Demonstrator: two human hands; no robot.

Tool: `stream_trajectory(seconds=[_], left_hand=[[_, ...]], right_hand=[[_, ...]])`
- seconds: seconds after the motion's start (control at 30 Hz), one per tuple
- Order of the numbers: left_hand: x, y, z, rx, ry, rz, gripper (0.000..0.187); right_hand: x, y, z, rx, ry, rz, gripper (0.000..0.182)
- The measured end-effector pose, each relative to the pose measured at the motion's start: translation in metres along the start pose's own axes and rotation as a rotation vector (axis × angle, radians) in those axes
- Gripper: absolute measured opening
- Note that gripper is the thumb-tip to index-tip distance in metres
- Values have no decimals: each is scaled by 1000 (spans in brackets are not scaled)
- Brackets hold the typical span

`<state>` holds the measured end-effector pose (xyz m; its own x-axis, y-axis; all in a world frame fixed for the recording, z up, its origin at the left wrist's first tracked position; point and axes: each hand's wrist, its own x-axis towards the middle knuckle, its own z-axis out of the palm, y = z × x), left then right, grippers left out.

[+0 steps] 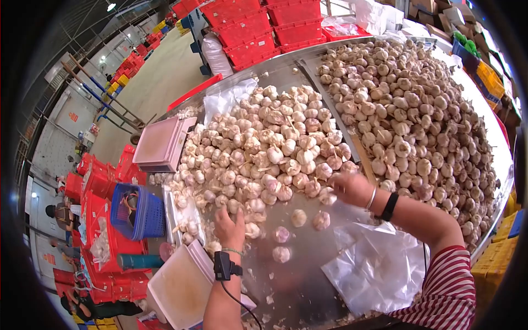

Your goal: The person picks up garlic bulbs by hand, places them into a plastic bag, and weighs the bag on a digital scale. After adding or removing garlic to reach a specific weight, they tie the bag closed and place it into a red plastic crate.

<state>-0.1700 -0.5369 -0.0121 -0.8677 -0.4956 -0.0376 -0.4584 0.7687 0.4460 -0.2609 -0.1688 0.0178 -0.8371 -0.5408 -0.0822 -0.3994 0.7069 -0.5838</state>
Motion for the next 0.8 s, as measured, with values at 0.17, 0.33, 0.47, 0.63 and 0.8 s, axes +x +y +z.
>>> stream_trajectory(seconds=[0.17,0.33,0.47,0.63,0.8], left_hand=[[90,19,-3,209,81,45,66],[161,1,11,-37,-141,-28,73],[157,1,19,155,-110,-22,69],[137,4,26,-85,-129,150,61],[96,11,35,-211,-169,257,52]], right_hand=[[90,72,-20,-112,342,94,57],[136,47,-13,-386,94,281,78],[156,48,4,-280,-11,335,81],[144,27,39,-147,-169,275,74],[110,-47,59,-156,-236,182,82]])
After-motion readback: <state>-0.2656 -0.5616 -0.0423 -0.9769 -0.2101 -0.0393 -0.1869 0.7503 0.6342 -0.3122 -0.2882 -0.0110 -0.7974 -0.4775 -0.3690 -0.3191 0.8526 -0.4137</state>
